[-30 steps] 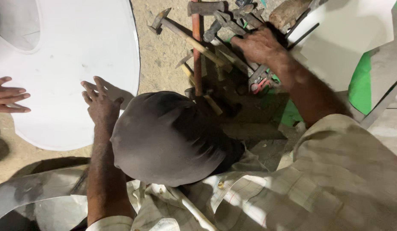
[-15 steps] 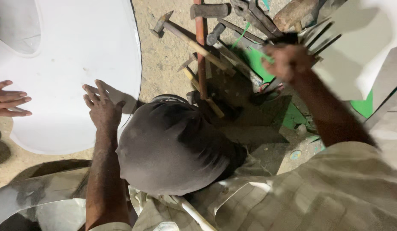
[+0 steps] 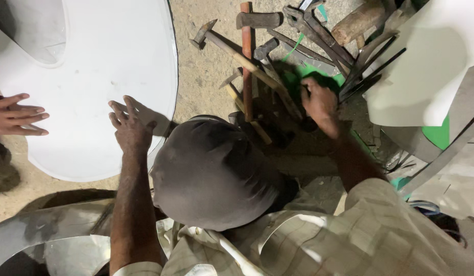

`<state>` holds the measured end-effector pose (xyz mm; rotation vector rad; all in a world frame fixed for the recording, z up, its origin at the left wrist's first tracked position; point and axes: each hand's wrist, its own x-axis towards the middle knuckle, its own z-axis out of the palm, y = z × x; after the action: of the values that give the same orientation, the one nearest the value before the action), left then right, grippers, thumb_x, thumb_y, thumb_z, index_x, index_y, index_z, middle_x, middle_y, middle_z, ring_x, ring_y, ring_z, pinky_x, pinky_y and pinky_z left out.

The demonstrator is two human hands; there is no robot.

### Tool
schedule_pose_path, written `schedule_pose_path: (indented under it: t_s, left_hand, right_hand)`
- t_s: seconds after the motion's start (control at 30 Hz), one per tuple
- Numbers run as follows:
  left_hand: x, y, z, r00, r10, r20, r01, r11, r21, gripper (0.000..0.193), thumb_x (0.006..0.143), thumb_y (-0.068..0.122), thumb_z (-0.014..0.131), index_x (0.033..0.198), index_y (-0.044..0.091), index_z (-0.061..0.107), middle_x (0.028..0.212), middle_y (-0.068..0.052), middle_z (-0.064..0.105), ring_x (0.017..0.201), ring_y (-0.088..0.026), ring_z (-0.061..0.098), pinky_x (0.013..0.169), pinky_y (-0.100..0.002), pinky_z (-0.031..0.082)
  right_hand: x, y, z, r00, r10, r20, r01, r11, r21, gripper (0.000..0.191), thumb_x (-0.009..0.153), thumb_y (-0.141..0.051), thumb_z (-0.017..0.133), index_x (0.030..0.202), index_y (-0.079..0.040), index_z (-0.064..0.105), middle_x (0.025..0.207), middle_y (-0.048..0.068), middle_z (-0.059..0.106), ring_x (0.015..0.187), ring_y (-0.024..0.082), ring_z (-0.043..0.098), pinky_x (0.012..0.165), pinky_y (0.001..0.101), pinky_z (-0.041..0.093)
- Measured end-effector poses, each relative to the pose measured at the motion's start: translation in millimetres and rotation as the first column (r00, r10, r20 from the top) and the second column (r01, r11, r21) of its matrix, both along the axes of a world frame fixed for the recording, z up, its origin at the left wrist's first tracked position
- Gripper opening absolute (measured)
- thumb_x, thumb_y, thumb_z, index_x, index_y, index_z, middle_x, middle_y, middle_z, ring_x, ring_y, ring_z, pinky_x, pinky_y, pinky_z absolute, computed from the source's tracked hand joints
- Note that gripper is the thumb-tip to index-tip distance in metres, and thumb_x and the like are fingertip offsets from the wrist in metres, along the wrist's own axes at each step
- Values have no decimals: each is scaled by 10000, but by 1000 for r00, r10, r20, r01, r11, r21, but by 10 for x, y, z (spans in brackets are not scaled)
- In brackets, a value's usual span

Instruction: The person traces a curved outline onto a white paper template placed on a metal sheet using a pencil. They then remove the template and use an angle grinder to cut the metal sheet along the marked line, producing sparks.

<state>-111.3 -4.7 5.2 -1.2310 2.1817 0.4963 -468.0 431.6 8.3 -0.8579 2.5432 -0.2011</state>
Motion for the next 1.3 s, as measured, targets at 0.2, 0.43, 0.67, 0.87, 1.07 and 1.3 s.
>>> schedule_pose_path:
  t_s: [0.2,0.43,0.67,0.87,1.07,1.3]
  left_hand:
    - [83,-79,-41,997,35,-66,-38,998,-45,1175,822,465,861,1666,217,83,1708,-268,11,1531,-524,160,1016,-594,535]
    - [129,-188,111,987,84,-139,-93,994,-59,1096,805,365,867,1631,224,159,1687,-252,88,1486,-536,217,990,-612,525]
    - [292,-261,137,981,58,-186,-78,992,-101,925,871,254,787,1609,192,232,1662,-266,147,1465,-520,274,945,-628,536]
    - [315,-392,69,988,-88,-123,70,987,-142,798,939,265,704,1583,79,271,1613,-321,223,1429,-480,336,1055,-680,441]
    - [155,-590,50,969,-225,-103,208,966,-155,1003,796,260,845,1598,115,261,1629,-282,218,1459,-459,312,1076,-686,405]
    - [347,-691,32,971,-193,-140,183,979,-85,1090,728,324,908,1592,228,250,1668,-166,159,1488,-400,276,1012,-689,463]
  right_hand:
    - [-220,-364,-263,987,101,122,-149,846,512,203,1034,-127,609,1074,44,710,855,239,735,713,370,737,620,483,609]
    - [-223,-687,-161,981,132,143,-188,825,533,137,1046,-93,600,1079,24,663,863,213,716,707,331,729,600,443,609]
    - [-458,-970,-72,982,111,150,-170,865,472,72,1058,-59,592,1084,4,616,871,187,696,702,291,722,581,404,610]
    - [-691,-1327,235,978,51,203,-61,997,41,28,1069,-31,585,1089,-14,576,878,165,680,698,257,715,564,370,610]
    - [-890,-1728,650,910,197,365,107,739,-665,53,1080,-2,578,1093,-31,536,885,143,663,693,223,709,547,336,610]
    - [-275,-3286,731,877,477,-58,-398,653,-644,111,1162,-39,574,1241,28,612,1141,190,715,992,287,750,847,352,621]
